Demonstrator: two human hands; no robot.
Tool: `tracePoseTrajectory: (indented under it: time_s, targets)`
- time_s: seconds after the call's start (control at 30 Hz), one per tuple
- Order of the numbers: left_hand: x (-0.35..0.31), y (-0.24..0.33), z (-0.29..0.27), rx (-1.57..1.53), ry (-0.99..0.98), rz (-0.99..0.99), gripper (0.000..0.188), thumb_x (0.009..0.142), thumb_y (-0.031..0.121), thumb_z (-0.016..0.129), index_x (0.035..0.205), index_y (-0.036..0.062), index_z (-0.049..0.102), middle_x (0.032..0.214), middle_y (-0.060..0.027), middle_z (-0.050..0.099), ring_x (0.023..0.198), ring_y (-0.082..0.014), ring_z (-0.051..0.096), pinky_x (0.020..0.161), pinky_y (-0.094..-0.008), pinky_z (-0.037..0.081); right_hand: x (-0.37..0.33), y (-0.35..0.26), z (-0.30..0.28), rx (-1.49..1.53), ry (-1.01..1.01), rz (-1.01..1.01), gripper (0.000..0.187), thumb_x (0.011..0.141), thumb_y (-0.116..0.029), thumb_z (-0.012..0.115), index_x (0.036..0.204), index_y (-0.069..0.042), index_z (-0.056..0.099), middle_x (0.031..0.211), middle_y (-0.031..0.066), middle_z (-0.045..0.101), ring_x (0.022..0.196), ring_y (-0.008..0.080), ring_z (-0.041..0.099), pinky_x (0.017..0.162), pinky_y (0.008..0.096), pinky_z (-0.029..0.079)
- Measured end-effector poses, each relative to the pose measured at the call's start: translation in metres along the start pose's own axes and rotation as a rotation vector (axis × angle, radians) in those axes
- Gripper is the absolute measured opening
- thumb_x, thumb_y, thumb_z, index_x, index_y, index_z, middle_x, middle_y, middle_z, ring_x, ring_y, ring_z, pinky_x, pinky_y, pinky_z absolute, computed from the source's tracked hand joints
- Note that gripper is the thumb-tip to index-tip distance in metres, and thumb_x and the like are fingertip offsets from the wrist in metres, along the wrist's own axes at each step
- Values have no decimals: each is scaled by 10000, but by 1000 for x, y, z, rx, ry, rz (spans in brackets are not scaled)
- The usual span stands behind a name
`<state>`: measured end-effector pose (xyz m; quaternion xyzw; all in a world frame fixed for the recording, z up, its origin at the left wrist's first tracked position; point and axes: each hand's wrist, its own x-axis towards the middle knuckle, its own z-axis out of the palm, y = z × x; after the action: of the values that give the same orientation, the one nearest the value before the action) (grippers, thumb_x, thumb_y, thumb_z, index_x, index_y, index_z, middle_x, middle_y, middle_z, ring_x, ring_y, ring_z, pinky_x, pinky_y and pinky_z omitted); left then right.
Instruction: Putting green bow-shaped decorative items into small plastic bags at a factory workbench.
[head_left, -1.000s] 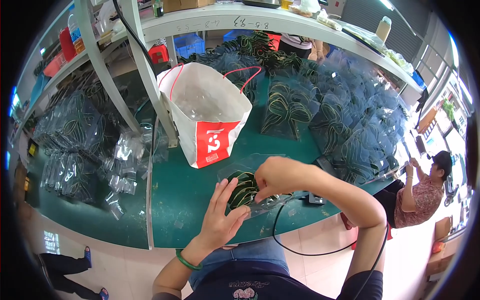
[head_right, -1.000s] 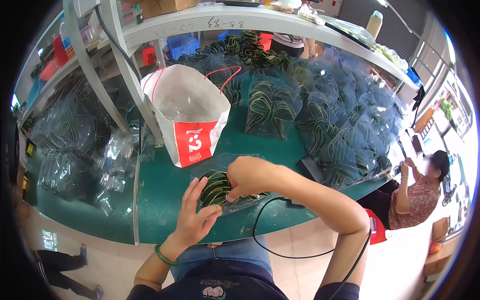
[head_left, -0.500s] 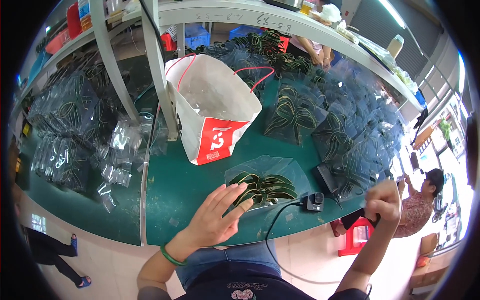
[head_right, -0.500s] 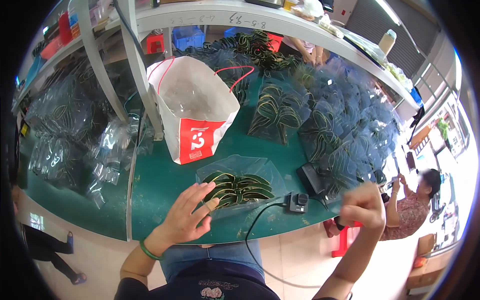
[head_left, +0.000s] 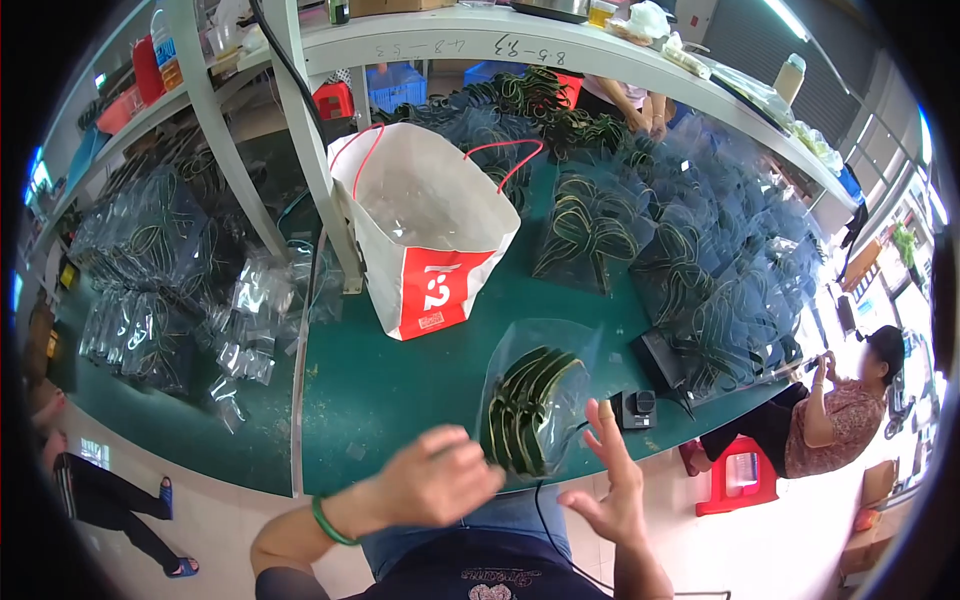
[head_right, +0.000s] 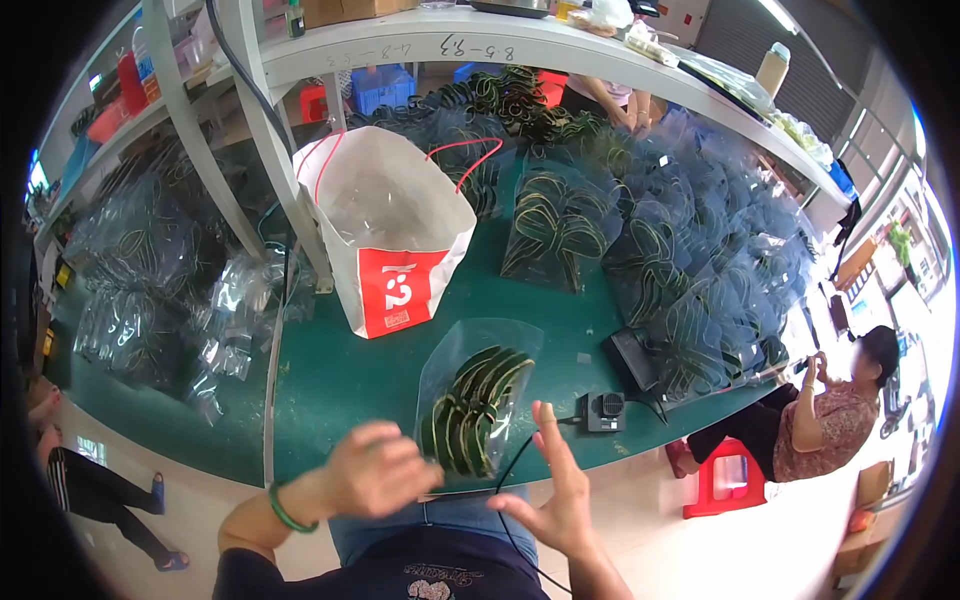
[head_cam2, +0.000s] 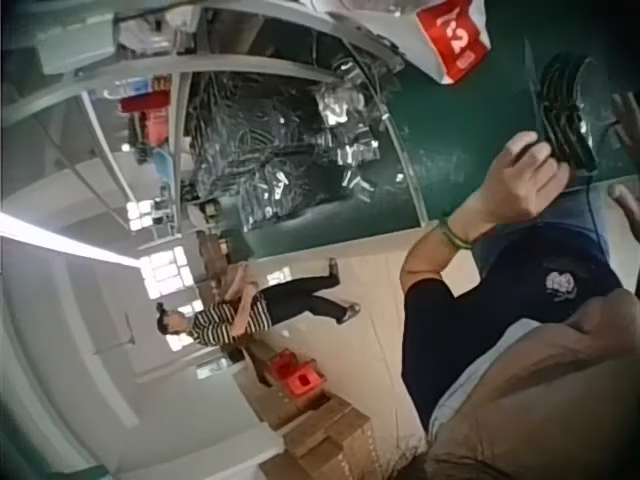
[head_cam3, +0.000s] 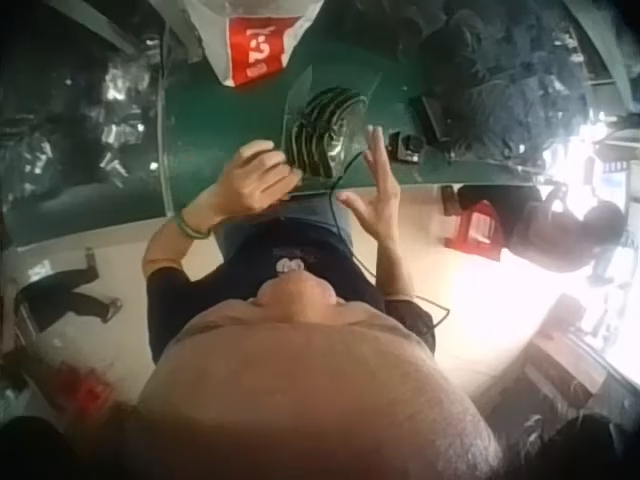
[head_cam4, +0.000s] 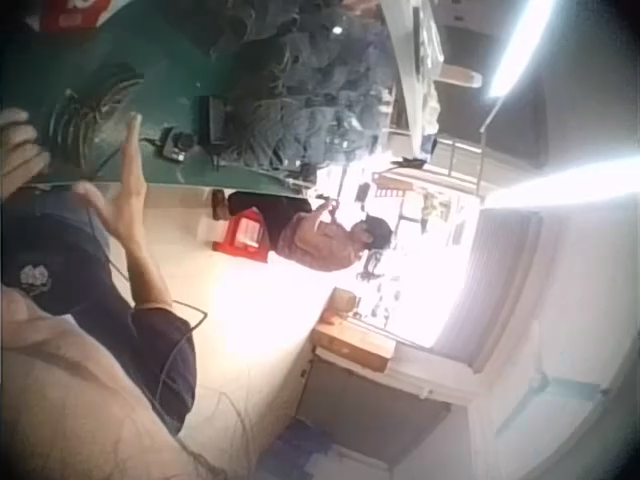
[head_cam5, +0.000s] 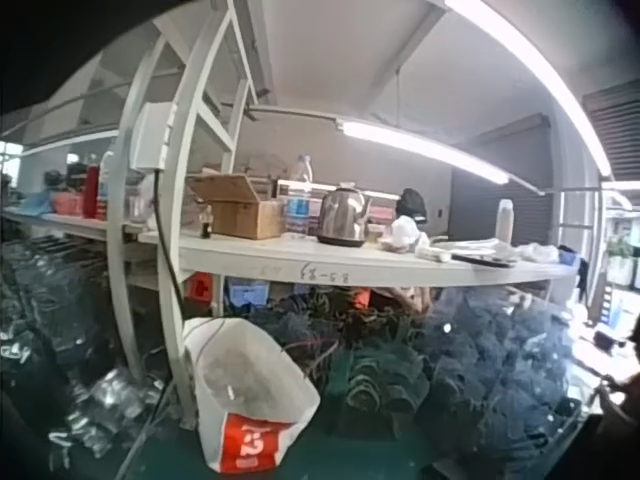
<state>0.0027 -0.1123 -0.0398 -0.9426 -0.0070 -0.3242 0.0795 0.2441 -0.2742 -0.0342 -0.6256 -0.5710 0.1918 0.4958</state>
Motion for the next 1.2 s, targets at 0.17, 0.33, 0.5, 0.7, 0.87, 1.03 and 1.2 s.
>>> tracePoseTrajectory:
  time_s: [0.17, 0.33, 0.5, 0.7, 0.87, 1.03, 1.2]
  targets:
    - [3, 19, -5, -176, 160, 56, 366, 965, 404, 694, 1306, 275, 727, 1368, 11, 701, 1218, -182, 670, 1171, -437, 416, 13, -13, 24, 37, 62, -96, 996, 873, -81, 871, 1680, 29, 297, 1669, 300, 429, 1453, 415, 567, 1118, 490, 540]
    - [5, -28, -33, -360, -107, -65, 427, 903, 365, 767, 1240, 106, 734, 1152, -54, 715, 1066, -221, 714, 1024, -399, 530, 28, 3, 9, -71, 32, -147, 587, 963, 110, 639, 1536, 55, 529, 1436, 278, 670, 1342, 343, 676, 1012, 414, 600]
    - [19, 12, -17, -197, -37, 43, 192, 907, 200, 812, 1053, 82, 771, 945, -9, 699, 844, -174, 712, 802, -330, 567, 57, -41, -10, -529, 238, -502, 441, 851, 69, 782, 1283, 0, 724, 1270, 173, 756, 1105, 334, 741, 977, 437, 583]
    - [44, -9, -28, -537, 70, -229, 197, 881, 193, 853, 1018, 69, 785, 999, -17, 774, 821, -216, 720, 769, -342, 564, 107, -48, -5, -169, -507, -407, 248, 924, 9, 716, 1159, -43, 778, 1070, 164, 788, 959, 345, 768, 833, 428, 613]
    - [22, -57, -52, -455, -362, -232, 191, 900, 215, 833, 1073, 136, 816, 1080, 24, 798, 965, -184, 697, 900, -352, 519, 114, -34, 30, -553, -959, -262, 212, 1012, -115, 647, 1201, -21, 658, 919, 174, 762, 877, 376, 763, 783, 450, 599]
    - [34, -57, -49, -416, -681, -210, 207, 921, 198, 805, 1123, 155, 822, 1026, 43, 758, 944, -201, 644, 887, -359, 492, 106, -24, 59, -652, -885, -330, 288, 1016, -220, 690, 1150, -24, 528, 855, 180, 740, 729, 384, 756, 630, 474, 598]
    - [36, -42, -38, -272, -808, -228, 313, 896, 200, 813, 1206, 166, 802, 1126, -17, 667, 1064, -239, 630, 929, -399, 516, 110, -6, 60, -609, -763, -409, 258, 1000, -206, 662, 1113, -20, 524, 744, 153, 731, 652, 346, 758, 555, 446, 596]
